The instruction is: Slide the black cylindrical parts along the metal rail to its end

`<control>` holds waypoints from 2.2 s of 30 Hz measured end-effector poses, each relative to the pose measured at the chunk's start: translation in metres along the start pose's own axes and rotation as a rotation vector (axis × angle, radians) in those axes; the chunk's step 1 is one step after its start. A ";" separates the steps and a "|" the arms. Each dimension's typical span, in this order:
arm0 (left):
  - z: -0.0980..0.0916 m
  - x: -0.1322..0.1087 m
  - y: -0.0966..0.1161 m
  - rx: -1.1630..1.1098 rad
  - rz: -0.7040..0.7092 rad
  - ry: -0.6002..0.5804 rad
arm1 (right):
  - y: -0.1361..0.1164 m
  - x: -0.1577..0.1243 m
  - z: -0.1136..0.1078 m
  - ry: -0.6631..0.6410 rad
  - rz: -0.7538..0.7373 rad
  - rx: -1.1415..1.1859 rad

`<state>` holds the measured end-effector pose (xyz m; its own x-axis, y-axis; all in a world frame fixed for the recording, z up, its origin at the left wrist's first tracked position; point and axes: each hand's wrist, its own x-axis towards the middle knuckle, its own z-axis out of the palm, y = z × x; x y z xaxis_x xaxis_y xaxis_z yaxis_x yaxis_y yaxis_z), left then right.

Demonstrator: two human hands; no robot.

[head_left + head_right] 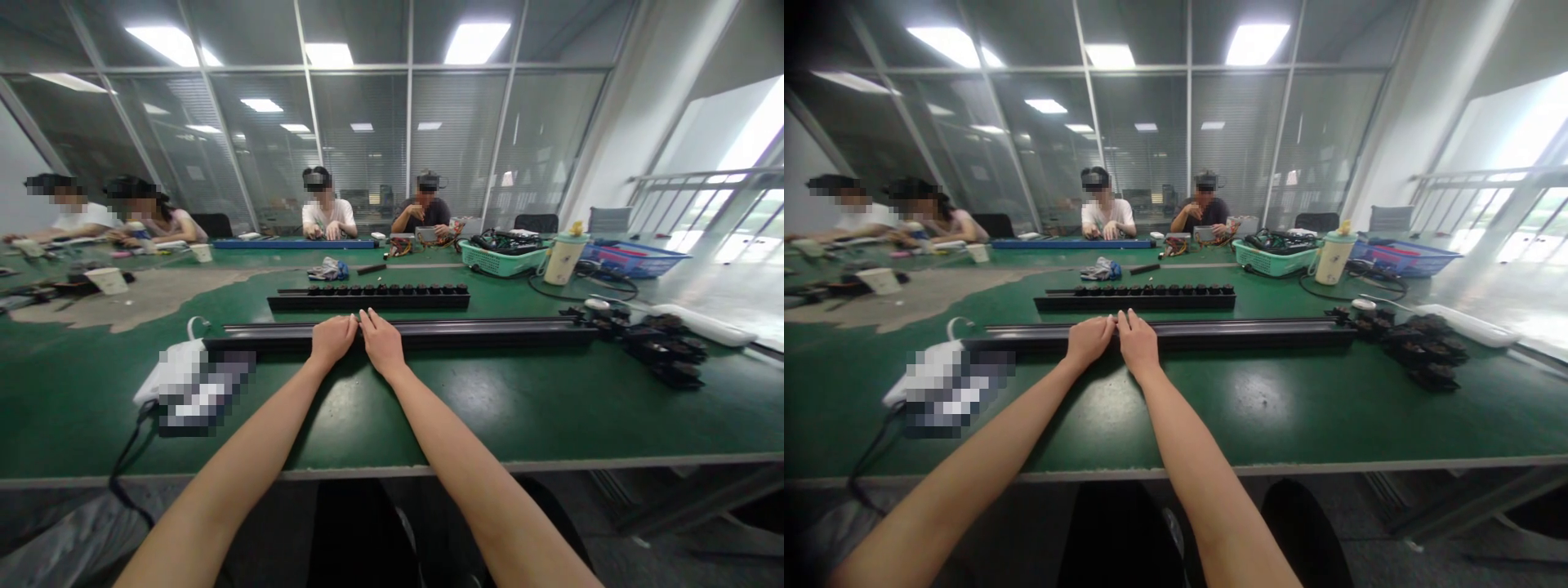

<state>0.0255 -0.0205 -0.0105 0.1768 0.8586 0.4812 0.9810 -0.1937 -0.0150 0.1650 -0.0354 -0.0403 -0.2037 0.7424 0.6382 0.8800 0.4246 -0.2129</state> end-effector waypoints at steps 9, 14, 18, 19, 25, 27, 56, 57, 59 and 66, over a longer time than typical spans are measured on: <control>0.001 0.000 -0.006 -0.054 0.068 0.027 | -0.003 0.000 -0.004 -0.026 0.008 0.004; 0.002 -0.001 -0.008 -0.064 0.084 0.035 | -0.004 -0.001 -0.004 -0.024 0.018 0.016; 0.005 -0.003 -0.010 -0.084 0.109 0.052 | -0.005 -0.002 -0.002 -0.005 0.023 0.017; 0.006 -0.003 -0.010 -0.088 0.112 0.057 | -0.005 -0.002 -0.002 -0.002 0.024 0.016; 0.003 -0.003 -0.008 -0.076 0.097 0.045 | -0.005 -0.002 -0.001 -0.007 0.032 0.024; 0.001 -0.003 -0.006 -0.078 0.082 0.042 | -0.005 -0.002 -0.001 -0.006 0.027 0.024; -0.005 0.002 -0.003 -0.085 0.038 -0.001 | -0.004 0.004 -0.023 -0.097 0.016 0.033; -0.005 0.002 -0.003 -0.086 0.030 -0.004 | -0.003 0.004 -0.023 -0.096 0.007 0.032; -0.005 0.002 -0.004 -0.090 0.019 -0.009 | -0.002 0.005 -0.022 -0.095 -0.005 0.029; -0.004 0.001 -0.003 -0.083 -0.003 -0.011 | 0.000 0.004 -0.022 -0.102 -0.002 0.020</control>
<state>0.0222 -0.0205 -0.0063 0.1756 0.8643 0.4713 0.9714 -0.2298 0.0595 0.1736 -0.0441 -0.0218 -0.2492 0.7901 0.5601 0.8709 0.4358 -0.2273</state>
